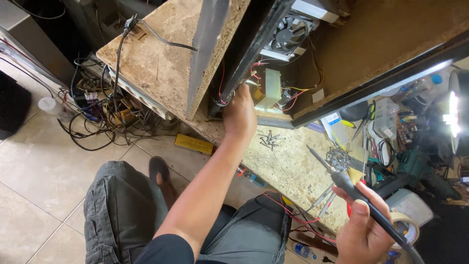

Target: Solder wires inside an electronic device on a workbench.

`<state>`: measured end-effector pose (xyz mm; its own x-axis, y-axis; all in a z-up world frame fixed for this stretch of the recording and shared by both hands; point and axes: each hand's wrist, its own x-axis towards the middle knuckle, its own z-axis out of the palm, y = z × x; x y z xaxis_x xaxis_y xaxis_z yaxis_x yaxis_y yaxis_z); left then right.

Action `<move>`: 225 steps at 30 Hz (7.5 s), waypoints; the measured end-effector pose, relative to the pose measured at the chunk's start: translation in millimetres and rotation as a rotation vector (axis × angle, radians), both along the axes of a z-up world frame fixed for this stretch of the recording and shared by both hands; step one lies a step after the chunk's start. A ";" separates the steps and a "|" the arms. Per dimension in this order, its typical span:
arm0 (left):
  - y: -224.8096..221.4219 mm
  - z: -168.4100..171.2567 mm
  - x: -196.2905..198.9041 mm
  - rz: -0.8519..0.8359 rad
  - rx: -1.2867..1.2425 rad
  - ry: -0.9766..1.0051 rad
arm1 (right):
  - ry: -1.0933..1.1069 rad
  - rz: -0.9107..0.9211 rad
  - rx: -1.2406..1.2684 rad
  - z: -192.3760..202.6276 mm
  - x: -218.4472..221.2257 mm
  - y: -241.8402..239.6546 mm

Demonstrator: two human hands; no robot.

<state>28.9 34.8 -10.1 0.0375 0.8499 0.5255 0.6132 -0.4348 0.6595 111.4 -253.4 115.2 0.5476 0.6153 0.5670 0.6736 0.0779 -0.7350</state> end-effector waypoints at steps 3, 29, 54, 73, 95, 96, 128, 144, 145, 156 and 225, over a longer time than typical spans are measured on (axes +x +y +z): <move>7.7 -20.0 15.2 -0.014 -0.220 0.091 | -0.055 0.104 -0.106 13.3 0.6 22.5; 32.6 -16.9 18.4 0.209 -0.403 -0.065 | -0.519 0.274 -0.136 46.8 -10.7 109.4; 17.6 88.0 -10.1 0.101 -1.104 -0.690 | -0.115 -0.028 0.314 -66.2 -30.5 76.0; 37.3 41.6 -7.3 0.098 -0.806 -0.635 | 0.023 -0.046 0.244 -82.3 -31.6 68.1; 38.9 9.2 0.6 0.065 -0.222 -0.560 | -0.226 -0.132 0.160 -71.3 -24.7 101.2; 38.3 9.3 1.7 0.066 -0.176 -0.547 | -0.236 -0.140 0.176 -75.8 -19.9 94.9; -44.6 7.2 -92.6 -0.171 0.204 0.561 | -0.023 -0.015 0.264 -91.0 -21.4 48.2; -20.2 -17.1 -48.5 0.015 0.191 0.547 | -0.195 -0.111 0.165 -86.6 -36.2 46.4; -21.3 -16.1 -49.5 0.019 0.181 0.542 | -0.200 -0.104 0.158 -85.3 -38.5 46.6; -19.0 -34.0 -31.5 0.016 0.063 0.401 | -0.174 0.027 0.191 -76.9 -43.5 74.6; -36.5 -24.6 -71.8 -0.395 -0.066 -0.186 | -0.529 -0.051 0.242 -84.3 -50.8 219.9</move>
<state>-43.0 -1.7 -34.7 0.2764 0.8213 0.4990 0.2765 -0.5653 0.7772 60.6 -33.5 30.9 0.1772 0.4143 0.8927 0.9516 0.1592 -0.2628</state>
